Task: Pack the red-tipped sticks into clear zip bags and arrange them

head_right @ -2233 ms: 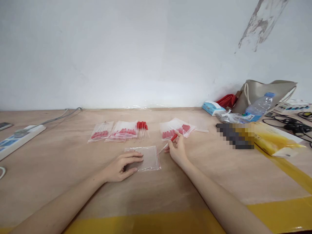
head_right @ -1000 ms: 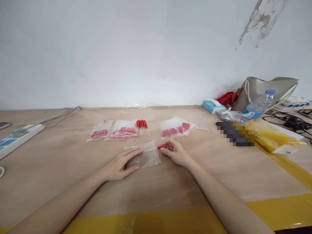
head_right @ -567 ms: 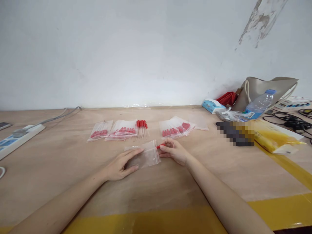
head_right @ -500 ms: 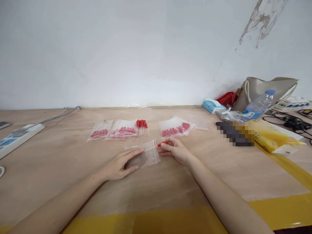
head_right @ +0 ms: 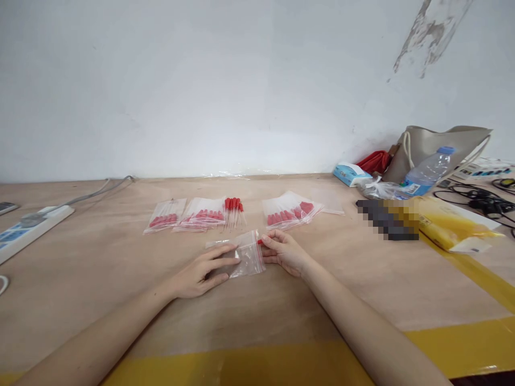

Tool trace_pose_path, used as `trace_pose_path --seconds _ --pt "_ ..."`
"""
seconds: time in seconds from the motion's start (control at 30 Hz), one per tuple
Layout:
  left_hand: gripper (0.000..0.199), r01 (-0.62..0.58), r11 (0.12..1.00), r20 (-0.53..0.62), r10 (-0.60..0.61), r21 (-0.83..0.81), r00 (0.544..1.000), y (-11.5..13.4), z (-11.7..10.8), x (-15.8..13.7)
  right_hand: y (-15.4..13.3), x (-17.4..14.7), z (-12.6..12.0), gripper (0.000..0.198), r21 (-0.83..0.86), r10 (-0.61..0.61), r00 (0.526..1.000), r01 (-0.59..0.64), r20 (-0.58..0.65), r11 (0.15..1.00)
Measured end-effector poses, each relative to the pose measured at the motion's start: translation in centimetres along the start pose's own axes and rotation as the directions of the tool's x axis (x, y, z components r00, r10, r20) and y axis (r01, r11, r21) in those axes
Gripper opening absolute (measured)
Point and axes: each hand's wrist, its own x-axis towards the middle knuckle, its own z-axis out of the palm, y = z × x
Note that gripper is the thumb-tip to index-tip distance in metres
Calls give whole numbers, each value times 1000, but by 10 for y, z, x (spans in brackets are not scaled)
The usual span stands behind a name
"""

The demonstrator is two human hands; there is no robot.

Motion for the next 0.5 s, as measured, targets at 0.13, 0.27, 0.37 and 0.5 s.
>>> trace_pose_path --seconds 0.13,0.27,0.37,0.5 --pt "39 -29 1000 10 29 11 1000 -1 0 1 0 -3 2 31 -45 74 989 -68 129 997" --pt "39 -34 999 23 34 -4 999 1 -1 1 5 -1 4 30 -95 61 993 -51 104 994" --pt "43 1 999 -14 -2 -49 1000 2 -2 0 8 1 2 34 -130 16 992 1 129 991" --pt "47 88 978 -108 -110 -188 988 0 -3 -2 7 1 0 33 -151 -3 994 20 110 988"
